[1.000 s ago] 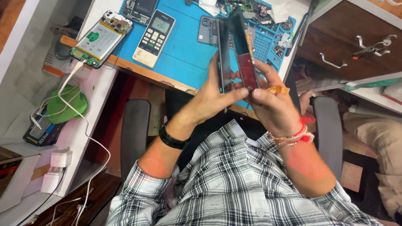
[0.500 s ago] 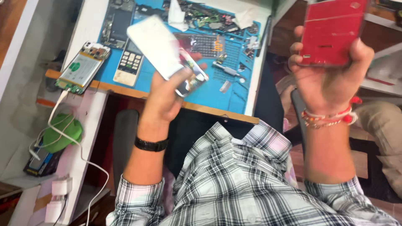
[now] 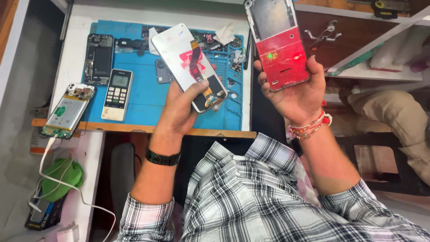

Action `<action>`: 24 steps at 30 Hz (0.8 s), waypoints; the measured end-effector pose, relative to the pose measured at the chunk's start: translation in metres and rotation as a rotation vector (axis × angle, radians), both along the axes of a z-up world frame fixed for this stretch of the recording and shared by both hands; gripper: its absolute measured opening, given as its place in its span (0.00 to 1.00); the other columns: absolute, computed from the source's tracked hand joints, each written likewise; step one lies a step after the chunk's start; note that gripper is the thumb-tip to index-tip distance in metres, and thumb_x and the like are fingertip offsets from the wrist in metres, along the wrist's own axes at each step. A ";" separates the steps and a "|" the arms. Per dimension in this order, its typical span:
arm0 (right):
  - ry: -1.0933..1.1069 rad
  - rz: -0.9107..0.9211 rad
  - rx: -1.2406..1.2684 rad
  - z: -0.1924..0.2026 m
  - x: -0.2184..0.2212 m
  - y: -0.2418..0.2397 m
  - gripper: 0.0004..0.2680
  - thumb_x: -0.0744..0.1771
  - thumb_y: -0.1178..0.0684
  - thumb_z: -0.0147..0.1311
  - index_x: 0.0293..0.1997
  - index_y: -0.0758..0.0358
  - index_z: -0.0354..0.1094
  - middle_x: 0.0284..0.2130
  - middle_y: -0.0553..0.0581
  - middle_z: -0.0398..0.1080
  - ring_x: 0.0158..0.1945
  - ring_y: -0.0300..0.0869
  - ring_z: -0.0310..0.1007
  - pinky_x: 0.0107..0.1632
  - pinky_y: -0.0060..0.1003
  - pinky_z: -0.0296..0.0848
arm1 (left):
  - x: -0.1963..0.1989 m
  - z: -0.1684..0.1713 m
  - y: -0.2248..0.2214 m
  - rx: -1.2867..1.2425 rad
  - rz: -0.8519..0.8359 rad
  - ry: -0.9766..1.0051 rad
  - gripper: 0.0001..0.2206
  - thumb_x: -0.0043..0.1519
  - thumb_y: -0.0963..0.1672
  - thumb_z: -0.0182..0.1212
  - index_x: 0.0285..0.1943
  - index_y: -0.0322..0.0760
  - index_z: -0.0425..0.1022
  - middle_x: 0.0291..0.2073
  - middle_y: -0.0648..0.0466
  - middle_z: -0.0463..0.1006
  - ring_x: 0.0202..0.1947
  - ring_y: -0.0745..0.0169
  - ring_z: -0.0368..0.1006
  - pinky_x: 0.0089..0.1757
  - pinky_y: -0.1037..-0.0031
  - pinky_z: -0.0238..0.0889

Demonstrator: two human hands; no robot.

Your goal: The person uses a metal spudger to pry and remove the battery from a disassembled smartphone. They carefully lift the battery from the chassis and set it aside on the workbench.

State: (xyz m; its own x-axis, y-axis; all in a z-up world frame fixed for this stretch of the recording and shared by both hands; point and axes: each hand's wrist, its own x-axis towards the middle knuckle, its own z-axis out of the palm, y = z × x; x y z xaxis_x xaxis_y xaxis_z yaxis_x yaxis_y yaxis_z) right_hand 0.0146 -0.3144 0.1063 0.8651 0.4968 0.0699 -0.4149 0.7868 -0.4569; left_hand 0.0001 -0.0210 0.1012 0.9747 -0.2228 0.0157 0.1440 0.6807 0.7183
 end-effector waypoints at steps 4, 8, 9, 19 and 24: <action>0.025 0.009 0.060 0.002 -0.004 0.000 0.30 0.70 0.37 0.53 0.76 0.72 0.49 0.64 0.76 0.62 0.58 0.54 0.71 0.60 0.43 0.73 | 0.000 0.000 -0.004 0.057 -0.013 0.034 0.19 0.63 0.37 0.59 0.64 0.25 0.65 0.50 0.44 0.77 0.51 0.54 0.78 0.50 0.64 0.76; -0.019 0.001 0.002 0.004 -0.007 0.003 0.31 0.70 0.37 0.53 0.77 0.74 0.50 0.64 0.77 0.62 0.58 0.53 0.71 0.62 0.45 0.73 | 0.000 0.003 -0.005 0.082 -0.014 0.031 0.19 0.62 0.37 0.59 0.63 0.25 0.66 0.50 0.44 0.77 0.51 0.55 0.78 0.50 0.65 0.76; -0.085 -0.046 -0.102 0.005 -0.008 0.004 0.31 0.70 0.38 0.54 0.76 0.72 0.51 0.65 0.76 0.62 0.59 0.53 0.70 0.62 0.45 0.73 | 0.000 0.003 -0.005 0.090 -0.012 0.033 0.19 0.62 0.37 0.59 0.63 0.25 0.66 0.50 0.44 0.77 0.51 0.55 0.78 0.50 0.65 0.76; -0.588 -0.435 -0.932 0.001 -0.016 0.018 0.24 0.66 0.60 0.59 0.71 0.67 0.58 0.60 0.57 0.64 0.60 0.40 0.66 0.61 0.37 0.68 | -0.002 -0.003 0.008 0.039 0.029 0.027 0.21 0.63 0.38 0.60 0.66 0.25 0.64 0.54 0.44 0.76 0.54 0.55 0.77 0.53 0.65 0.74; -0.593 -0.482 -0.993 -0.006 -0.016 0.026 0.24 0.67 0.61 0.59 0.72 0.66 0.54 0.61 0.59 0.63 0.61 0.42 0.65 0.65 0.37 0.67 | -0.005 -0.011 0.015 0.054 0.069 0.056 0.22 0.62 0.37 0.60 0.66 0.25 0.64 0.54 0.45 0.76 0.54 0.56 0.76 0.53 0.67 0.74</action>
